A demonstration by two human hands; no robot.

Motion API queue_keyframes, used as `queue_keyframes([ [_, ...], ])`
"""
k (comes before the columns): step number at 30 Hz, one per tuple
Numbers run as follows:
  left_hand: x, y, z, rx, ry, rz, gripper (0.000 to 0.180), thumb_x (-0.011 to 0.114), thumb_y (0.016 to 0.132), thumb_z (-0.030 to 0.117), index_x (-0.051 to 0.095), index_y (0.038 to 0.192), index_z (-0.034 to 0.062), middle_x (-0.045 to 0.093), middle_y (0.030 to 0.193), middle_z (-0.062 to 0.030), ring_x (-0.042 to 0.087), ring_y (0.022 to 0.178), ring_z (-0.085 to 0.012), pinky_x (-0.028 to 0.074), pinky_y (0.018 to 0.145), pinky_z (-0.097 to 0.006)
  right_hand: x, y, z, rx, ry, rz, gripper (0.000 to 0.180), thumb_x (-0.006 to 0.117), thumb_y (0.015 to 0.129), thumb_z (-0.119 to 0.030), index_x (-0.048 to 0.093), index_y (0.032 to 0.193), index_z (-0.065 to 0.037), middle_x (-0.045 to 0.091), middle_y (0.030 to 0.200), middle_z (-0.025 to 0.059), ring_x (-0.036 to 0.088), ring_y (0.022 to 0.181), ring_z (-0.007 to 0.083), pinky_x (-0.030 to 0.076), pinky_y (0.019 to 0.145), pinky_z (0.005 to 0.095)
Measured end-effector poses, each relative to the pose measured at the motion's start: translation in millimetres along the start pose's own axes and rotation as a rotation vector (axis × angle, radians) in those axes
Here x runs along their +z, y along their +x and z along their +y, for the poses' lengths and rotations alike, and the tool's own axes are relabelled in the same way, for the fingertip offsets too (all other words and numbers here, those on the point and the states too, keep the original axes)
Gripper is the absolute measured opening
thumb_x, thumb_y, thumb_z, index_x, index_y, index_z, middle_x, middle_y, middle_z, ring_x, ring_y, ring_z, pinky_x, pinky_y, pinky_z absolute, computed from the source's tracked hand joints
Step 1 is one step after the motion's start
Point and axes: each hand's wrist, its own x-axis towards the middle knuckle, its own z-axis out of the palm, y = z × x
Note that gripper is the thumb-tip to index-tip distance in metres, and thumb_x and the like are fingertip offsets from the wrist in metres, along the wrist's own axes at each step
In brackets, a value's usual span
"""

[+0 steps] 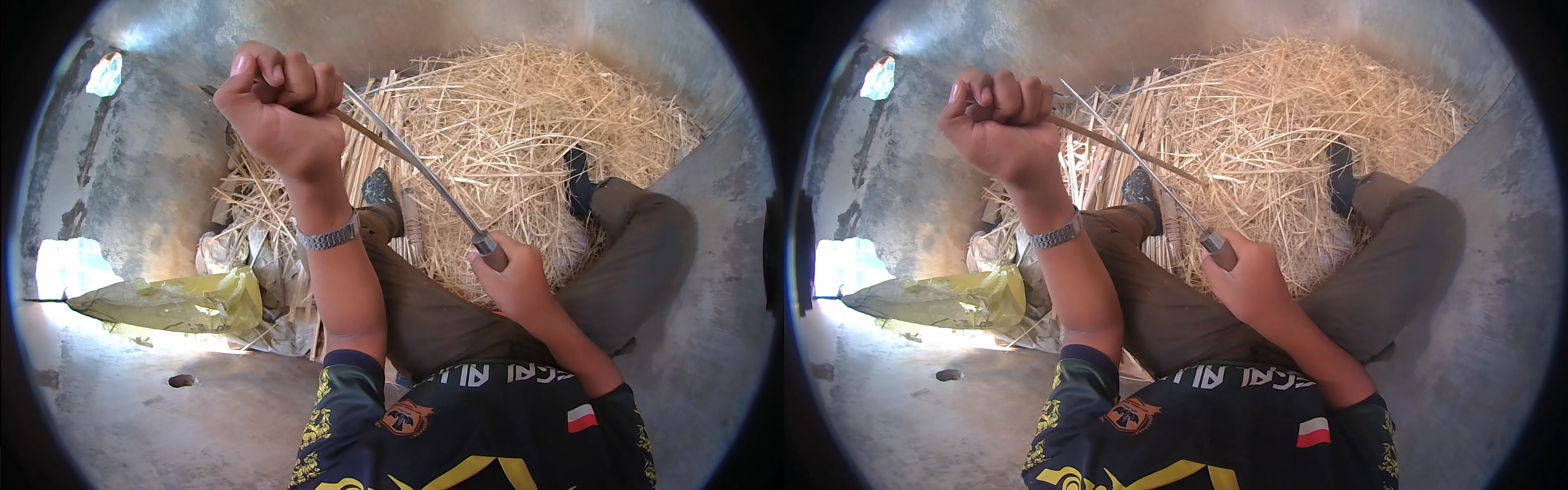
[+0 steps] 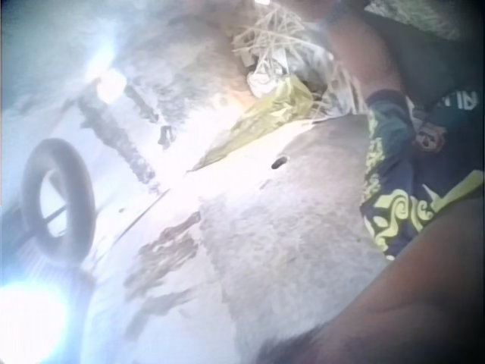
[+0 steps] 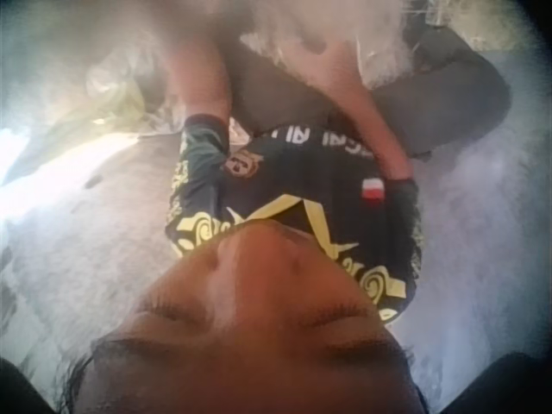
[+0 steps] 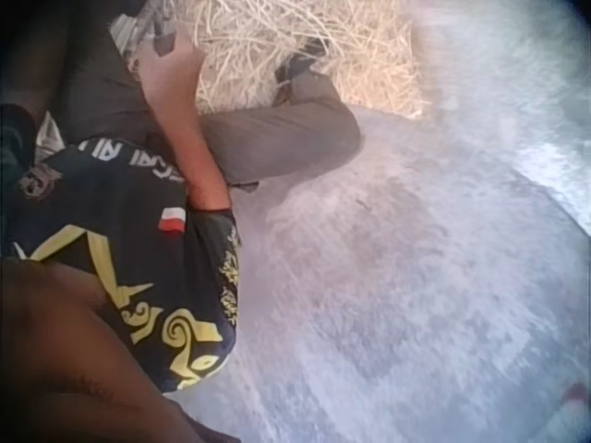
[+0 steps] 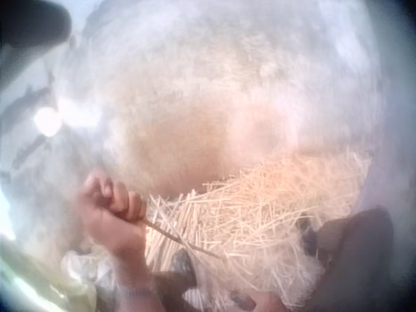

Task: The person sits cross-legged on a concrete floor and uses a large knife to split long, thin wooden sticks into smaller pieces. They hold each stick with their left hand and strike it with the knife in their right hand, dropping the resulting pieces onto a growing pile on the floor.

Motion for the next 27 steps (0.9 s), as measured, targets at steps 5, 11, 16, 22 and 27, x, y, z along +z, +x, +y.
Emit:
queue_keyframes([
  [5, 8, -6, -6, 0.017, 0.030, -0.114, 0.035, 0.043, 0.097, 0.036, 0.032, 0.071, 0.0147, 0.015, 0.053, 0.0037, 0.007, 0.050, -0.0100, 0.009, 0.047, -0.031, 6, -12, 18, -0.079, 0.077, 0.136, 0.015, 0.066, 0.091, -0.012, 0.062, 0.089, 0.002, 0.061, 0.060, 0.0094, 0.060, 0.052, 0.0143, 0.046, 0.051, 0.0333],
  [11, 7, -9, -4, 0.122, 0.131, 0.007, 0.046, 0.040, 0.101, 0.048, 0.032, 0.070, 0.0147, 0.015, 0.054, 0.0045, 0.008, 0.050, -0.0095, 0.009, 0.047, -0.031, 6, -17, 27, 0.146, -0.014, 0.015, 0.011, 0.065, 0.091, -0.009, 0.062, 0.089, 0.002, 0.059, 0.061, 0.0062, 0.056, 0.054, 0.0079, 0.044, 0.050, 0.0294],
  [16, 14, -13, -3, 0.144, 0.091, 0.136, 0.062, 0.037, 0.099, 0.069, 0.035, 0.070, 0.0143, 0.016, 0.053, 0.0046, 0.009, 0.049, -0.0094, 0.010, 0.046, -0.030, 15, -27, 17, 0.158, 0.326, 0.125, 0.013, 0.066, 0.090, -0.012, 0.062, 0.089, 0.001, 0.055, 0.061, 0.0035, 0.054, 0.058, 0.0081, 0.043, 0.053, 0.0295],
  [22, -9, -14, -4, 0.249, 0.215, -0.026, 0.065, 0.033, 0.101, 0.072, 0.033, 0.070, 0.0151, 0.016, 0.052, 0.0054, 0.008, 0.048, -0.0092, 0.009, 0.046, -0.030, 17, -25, 42, 0.082, 0.017, -0.055, 0.011, 0.068, 0.089, -0.011, 0.063, 0.090, -0.001, 0.054, 0.059, 0.0030, 0.052, 0.057, 0.0082, 0.042, 0.053, 0.0296],
  [27, -9, -13, 2, 0.233, 0.182, 0.084, 0.055, 0.037, 0.107, 0.056, 0.030, 0.071, 0.0157, 0.016, 0.052, 0.0054, 0.007, 0.047, -0.0087, 0.009, 0.044, -0.029, 5, -32, 17, 0.023, 0.005, 0.053, 0.012, 0.066, 0.088, -0.011, 0.064, 0.090, 0.001, 0.058, 0.060, 0.0094, 0.054, 0.055, 0.0126, 0.044, 0.055, 0.0344],
])
